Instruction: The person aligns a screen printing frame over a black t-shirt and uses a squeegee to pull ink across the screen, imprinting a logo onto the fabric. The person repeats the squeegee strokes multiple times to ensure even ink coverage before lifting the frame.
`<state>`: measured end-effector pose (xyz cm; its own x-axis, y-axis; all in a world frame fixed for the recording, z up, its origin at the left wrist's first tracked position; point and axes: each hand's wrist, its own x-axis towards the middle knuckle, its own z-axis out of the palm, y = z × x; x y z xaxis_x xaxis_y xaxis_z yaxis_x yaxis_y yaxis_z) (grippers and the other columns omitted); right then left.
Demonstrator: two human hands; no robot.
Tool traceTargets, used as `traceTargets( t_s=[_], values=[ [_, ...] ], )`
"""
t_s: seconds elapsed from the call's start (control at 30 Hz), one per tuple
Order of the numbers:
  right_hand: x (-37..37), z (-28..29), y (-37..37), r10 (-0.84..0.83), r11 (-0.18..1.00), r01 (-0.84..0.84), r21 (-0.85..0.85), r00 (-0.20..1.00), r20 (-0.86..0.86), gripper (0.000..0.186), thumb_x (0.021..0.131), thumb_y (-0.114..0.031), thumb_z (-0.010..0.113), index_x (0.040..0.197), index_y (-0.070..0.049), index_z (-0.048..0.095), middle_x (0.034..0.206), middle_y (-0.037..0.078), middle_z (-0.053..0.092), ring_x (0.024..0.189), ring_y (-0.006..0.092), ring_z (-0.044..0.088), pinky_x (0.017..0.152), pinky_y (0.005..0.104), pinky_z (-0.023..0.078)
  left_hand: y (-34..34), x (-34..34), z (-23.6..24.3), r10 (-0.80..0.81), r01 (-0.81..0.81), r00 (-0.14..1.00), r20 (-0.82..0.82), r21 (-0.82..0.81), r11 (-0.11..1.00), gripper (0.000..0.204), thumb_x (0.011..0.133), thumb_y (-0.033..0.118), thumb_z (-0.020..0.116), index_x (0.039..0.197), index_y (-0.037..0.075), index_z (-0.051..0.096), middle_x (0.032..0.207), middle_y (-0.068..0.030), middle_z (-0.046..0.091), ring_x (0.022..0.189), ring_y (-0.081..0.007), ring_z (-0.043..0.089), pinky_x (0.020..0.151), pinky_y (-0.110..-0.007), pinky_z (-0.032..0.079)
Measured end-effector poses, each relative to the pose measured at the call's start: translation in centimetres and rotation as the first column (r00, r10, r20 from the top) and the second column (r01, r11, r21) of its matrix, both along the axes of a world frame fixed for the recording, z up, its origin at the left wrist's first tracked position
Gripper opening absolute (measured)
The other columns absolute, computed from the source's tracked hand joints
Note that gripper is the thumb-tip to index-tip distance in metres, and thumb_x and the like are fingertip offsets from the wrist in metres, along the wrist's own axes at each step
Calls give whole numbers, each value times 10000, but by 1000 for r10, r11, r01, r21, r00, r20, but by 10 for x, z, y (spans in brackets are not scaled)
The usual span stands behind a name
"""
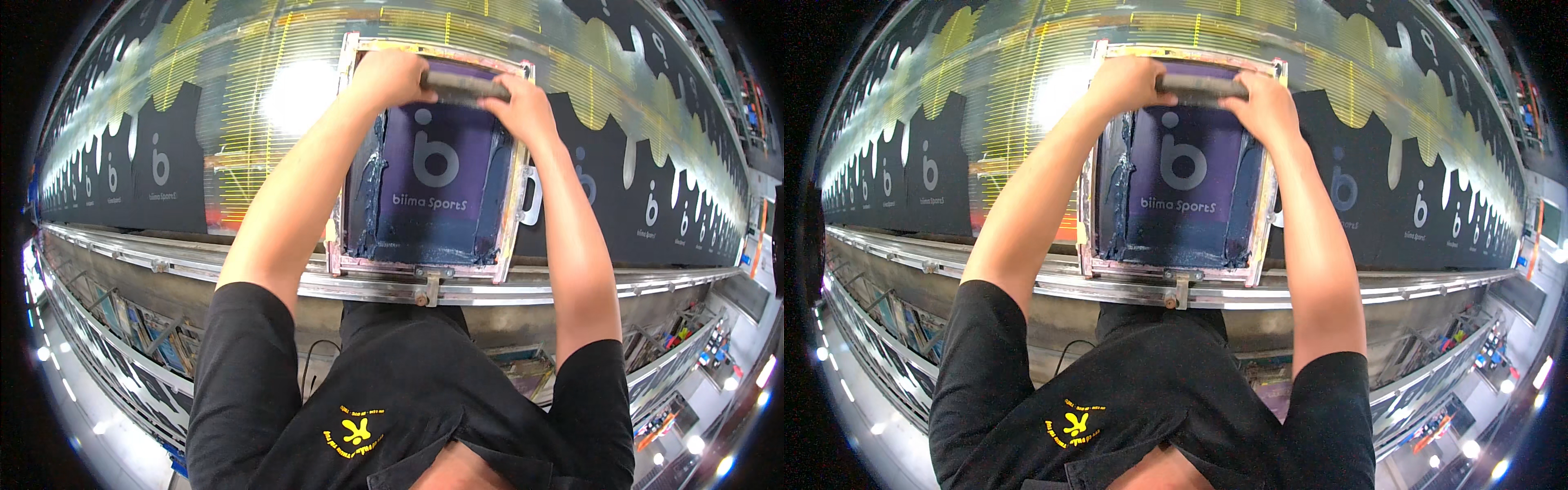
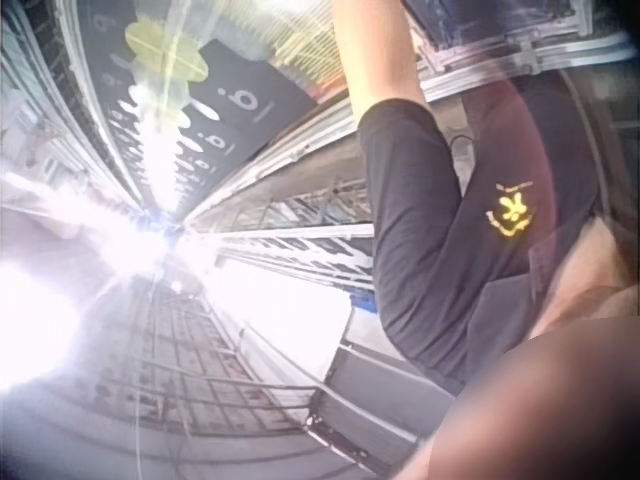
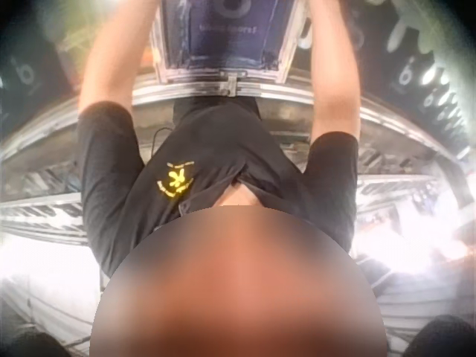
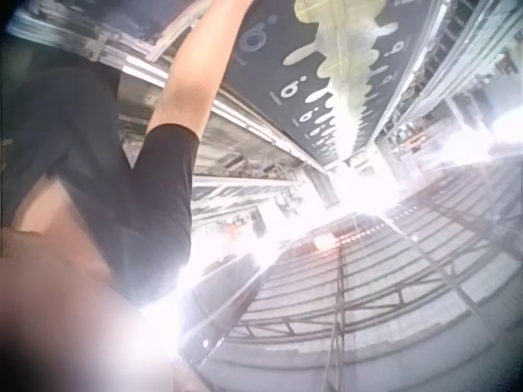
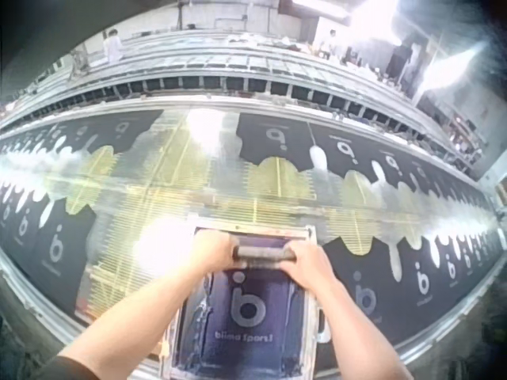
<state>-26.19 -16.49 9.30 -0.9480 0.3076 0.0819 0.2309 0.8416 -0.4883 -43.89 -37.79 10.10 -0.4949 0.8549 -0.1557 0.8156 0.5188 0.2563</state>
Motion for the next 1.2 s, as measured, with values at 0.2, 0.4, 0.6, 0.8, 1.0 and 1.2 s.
traceTargets(
  t_s=[0.2, 0.4, 0.6, 0.8, 1.0, 1.2],
  values=[
    [51, -34, -43, 42, 991, -47, 124, 998, 47, 422, 850, -404, 901, 1003, -41, 751, 958, 156, 734, 970, 381, 703, 847, 486, 547, -41, 63, -30, 36, -39, 999, 36, 73, 997, 372, 835, 489, 875, 936, 136, 815, 890, -106, 791, 886, -336, 784, 789, -486, 610],
    [193, -32, -138, 105, 994, -104, 32, 993, -46, 412, 638, -123, 885, 1010, -44, 726, 957, 117, 711, 895, 337, 672, 814, 455, 532, -148, 204, -36, 11, -21, 997, 71, 145, 989, 291, 664, 235, 941, 883, 141, 775, 842, -59, 760, 833, -281, 758, 779, -442, 595],
    [136, -12, -89, 169, 983, -167, 79, 986, -14, 449, 774, -434, 934, 970, -80, 740, 901, 89, 721, 884, 322, 691, 800, 453, 540, -95, 133, 4, 20, 2, 974, 224, -97, 995, 468, 815, 577, 884, 870, 124, 778, 820, -118, 774, 819, -346, 788, 748, -494, 614],
    [-6, -2, -3, 22, 994, -24, 104, 1000, 15, 446, 828, -443, 911, 997, -58, 762, 955, 171, 765, 941, 403, 739, 835, 487, 572, -3, 5, 3, 50, -50, 999, 18, 3, 999, 507, 810, 619, 878, 995, 151, 820, 897, -116, 795, 900, -357, 779, 826, -509, 604],
    [49, -45, -44, 53, 984, -40, 174, 996, -70, 456, 814, -449, 924, 974, -58, 755, 910, 132, 738, 904, 363, 709, 800, 481, 549, -46, 68, -38, 67, -66, 998, -7, 101, 993, 444, 816, 538, 879, 879, 116, 757, 829, -109, 760, 852, -365, 764, 762, -499, 598],
    [194, -31, -132, 114, 993, -113, 36, 993, -35, 402, 730, -329, 965, 900, -68, 712, 872, 85, 698, 832, 331, 671, 756, 436, 527, -139, 206, -29, 14, -26, 995, 104, 119, 993, 347, 776, 411, 926, 829, 117, 749, 806, -82, 739, 821, -313, 760, 741, -476, 598]
  ],
)
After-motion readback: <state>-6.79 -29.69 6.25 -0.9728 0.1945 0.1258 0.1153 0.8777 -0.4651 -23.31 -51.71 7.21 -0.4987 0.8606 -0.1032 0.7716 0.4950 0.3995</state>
